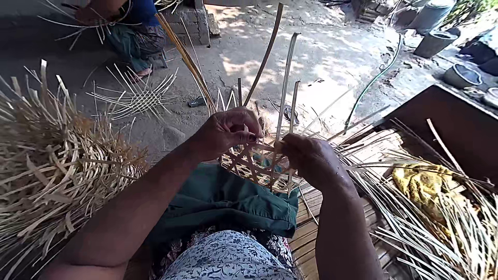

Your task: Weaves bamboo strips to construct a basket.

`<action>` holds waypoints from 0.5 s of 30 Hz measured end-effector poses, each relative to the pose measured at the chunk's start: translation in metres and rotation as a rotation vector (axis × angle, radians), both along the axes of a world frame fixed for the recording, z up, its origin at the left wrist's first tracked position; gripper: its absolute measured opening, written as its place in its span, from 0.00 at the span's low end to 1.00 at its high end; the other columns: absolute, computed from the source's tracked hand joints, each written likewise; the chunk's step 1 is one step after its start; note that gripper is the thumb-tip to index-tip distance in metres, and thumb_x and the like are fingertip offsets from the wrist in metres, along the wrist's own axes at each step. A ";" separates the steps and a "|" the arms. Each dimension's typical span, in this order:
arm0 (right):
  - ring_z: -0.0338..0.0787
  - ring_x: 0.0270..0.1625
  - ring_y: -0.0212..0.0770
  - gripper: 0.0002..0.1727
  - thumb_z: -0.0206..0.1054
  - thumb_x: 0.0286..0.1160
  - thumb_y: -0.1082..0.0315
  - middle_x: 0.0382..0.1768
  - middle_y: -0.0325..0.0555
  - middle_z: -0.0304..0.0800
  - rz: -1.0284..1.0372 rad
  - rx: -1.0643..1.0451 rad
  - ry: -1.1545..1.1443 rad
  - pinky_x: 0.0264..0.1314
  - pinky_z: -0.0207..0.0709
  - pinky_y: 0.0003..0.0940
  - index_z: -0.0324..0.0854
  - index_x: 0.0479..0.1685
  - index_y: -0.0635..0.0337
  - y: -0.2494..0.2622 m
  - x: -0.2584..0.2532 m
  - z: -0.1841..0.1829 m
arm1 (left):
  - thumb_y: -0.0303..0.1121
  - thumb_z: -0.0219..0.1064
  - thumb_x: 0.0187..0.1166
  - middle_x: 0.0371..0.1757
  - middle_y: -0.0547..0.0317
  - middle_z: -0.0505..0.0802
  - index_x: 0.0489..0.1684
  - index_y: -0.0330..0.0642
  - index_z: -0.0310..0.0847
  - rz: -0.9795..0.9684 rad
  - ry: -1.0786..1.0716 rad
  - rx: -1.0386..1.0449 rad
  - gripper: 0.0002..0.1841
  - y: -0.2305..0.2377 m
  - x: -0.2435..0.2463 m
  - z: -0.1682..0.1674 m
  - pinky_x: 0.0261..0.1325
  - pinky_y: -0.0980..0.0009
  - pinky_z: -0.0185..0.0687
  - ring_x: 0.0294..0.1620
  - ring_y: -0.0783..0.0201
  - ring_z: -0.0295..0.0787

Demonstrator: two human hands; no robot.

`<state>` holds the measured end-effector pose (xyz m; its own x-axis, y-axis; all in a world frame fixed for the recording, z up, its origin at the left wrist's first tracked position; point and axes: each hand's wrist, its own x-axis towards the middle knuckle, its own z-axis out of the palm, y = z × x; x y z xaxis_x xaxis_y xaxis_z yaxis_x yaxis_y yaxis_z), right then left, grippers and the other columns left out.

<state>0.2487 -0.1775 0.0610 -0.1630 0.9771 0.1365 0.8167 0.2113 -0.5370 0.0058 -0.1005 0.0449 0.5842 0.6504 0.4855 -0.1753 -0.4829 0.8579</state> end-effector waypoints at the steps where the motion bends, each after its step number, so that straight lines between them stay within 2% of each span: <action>1: 0.81 0.17 0.34 0.20 0.61 0.86 0.46 0.14 0.34 0.78 -0.005 0.008 -0.008 0.23 0.76 0.41 0.84 0.30 0.48 0.000 0.000 0.000 | 0.19 0.71 0.74 0.46 0.61 0.90 0.42 0.38 0.88 0.074 0.028 0.039 0.06 -0.006 0.002 0.002 0.44 0.79 0.85 0.41 0.74 0.86; 3: 0.77 0.17 0.34 0.21 0.65 0.83 0.46 0.12 0.33 0.75 -0.031 0.065 -0.021 0.22 0.70 0.40 0.83 0.25 0.48 0.000 -0.003 0.000 | 0.23 0.73 0.74 0.40 0.59 0.88 0.52 0.37 0.89 0.355 0.178 0.318 0.10 -0.026 0.011 0.009 0.30 0.82 0.78 0.29 0.75 0.80; 4: 0.76 0.17 0.34 0.22 0.66 0.82 0.45 0.12 0.33 0.75 -0.035 0.096 -0.025 0.22 0.68 0.39 0.83 0.23 0.48 -0.001 -0.004 -0.001 | 0.29 0.74 0.75 0.40 0.57 0.88 0.58 0.38 0.89 0.464 0.260 0.520 0.15 -0.033 0.016 0.011 0.29 0.80 0.76 0.29 0.73 0.79; 5: 0.75 0.17 0.33 0.21 0.68 0.80 0.45 0.12 0.33 0.74 -0.041 0.133 -0.017 0.21 0.67 0.39 0.83 0.22 0.49 -0.002 -0.005 -0.003 | 0.34 0.74 0.76 0.41 0.54 0.90 0.65 0.37 0.87 0.507 0.321 0.704 0.19 -0.038 0.021 0.013 0.32 0.76 0.80 0.32 0.68 0.84; 7: 0.76 0.17 0.34 0.20 0.70 0.78 0.47 0.13 0.33 0.77 -0.067 0.200 -0.004 0.21 0.68 0.41 0.85 0.23 0.49 -0.004 -0.007 -0.007 | 0.39 0.72 0.79 0.50 0.47 0.93 0.74 0.40 0.82 0.483 0.411 0.947 0.25 -0.040 0.028 0.012 0.44 0.64 0.89 0.45 0.57 0.92; 8: 0.79 0.19 0.36 0.18 0.72 0.77 0.49 0.15 0.35 0.80 -0.082 0.213 0.002 0.23 0.71 0.44 0.87 0.25 0.50 -0.006 -0.008 -0.007 | 0.40 0.70 0.81 0.54 0.45 0.93 0.76 0.44 0.81 0.459 0.436 1.001 0.25 -0.039 0.030 0.009 0.45 0.61 0.89 0.49 0.52 0.92; 9: 0.81 0.20 0.37 0.16 0.73 0.76 0.51 0.16 0.36 0.82 -0.094 0.211 -0.002 0.24 0.73 0.46 0.87 0.26 0.51 -0.007 -0.008 -0.006 | 0.41 0.69 0.82 0.55 0.43 0.93 0.76 0.46 0.81 0.441 0.435 1.033 0.24 -0.038 0.031 0.008 0.43 0.60 0.87 0.48 0.51 0.91; 11: 0.84 0.22 0.39 0.12 0.75 0.74 0.56 0.18 0.38 0.84 -0.097 0.218 0.010 0.26 0.75 0.48 0.89 0.28 0.52 -0.007 -0.009 -0.007 | 0.43 0.68 0.83 0.54 0.45 0.93 0.75 0.46 0.82 0.403 0.454 1.074 0.23 -0.039 0.033 0.009 0.41 0.62 0.86 0.46 0.52 0.91; 13: 0.85 0.22 0.41 0.08 0.73 0.73 0.61 0.18 0.40 0.85 -0.091 0.228 0.047 0.25 0.76 0.48 0.89 0.29 0.54 -0.006 -0.012 -0.013 | 0.44 0.67 0.82 0.54 0.46 0.93 0.79 0.50 0.79 0.365 0.543 1.080 0.26 -0.041 0.038 0.005 0.38 0.60 0.85 0.44 0.52 0.91; 15: 0.90 0.24 0.36 0.04 0.72 0.75 0.65 0.26 0.40 0.92 -0.090 0.266 0.172 0.28 0.86 0.42 0.92 0.39 0.54 -0.004 -0.015 -0.019 | 0.41 0.68 0.82 0.46 0.47 0.93 0.80 0.55 0.78 0.378 0.622 1.088 0.26 -0.034 0.040 0.002 0.32 0.58 0.80 0.38 0.49 0.88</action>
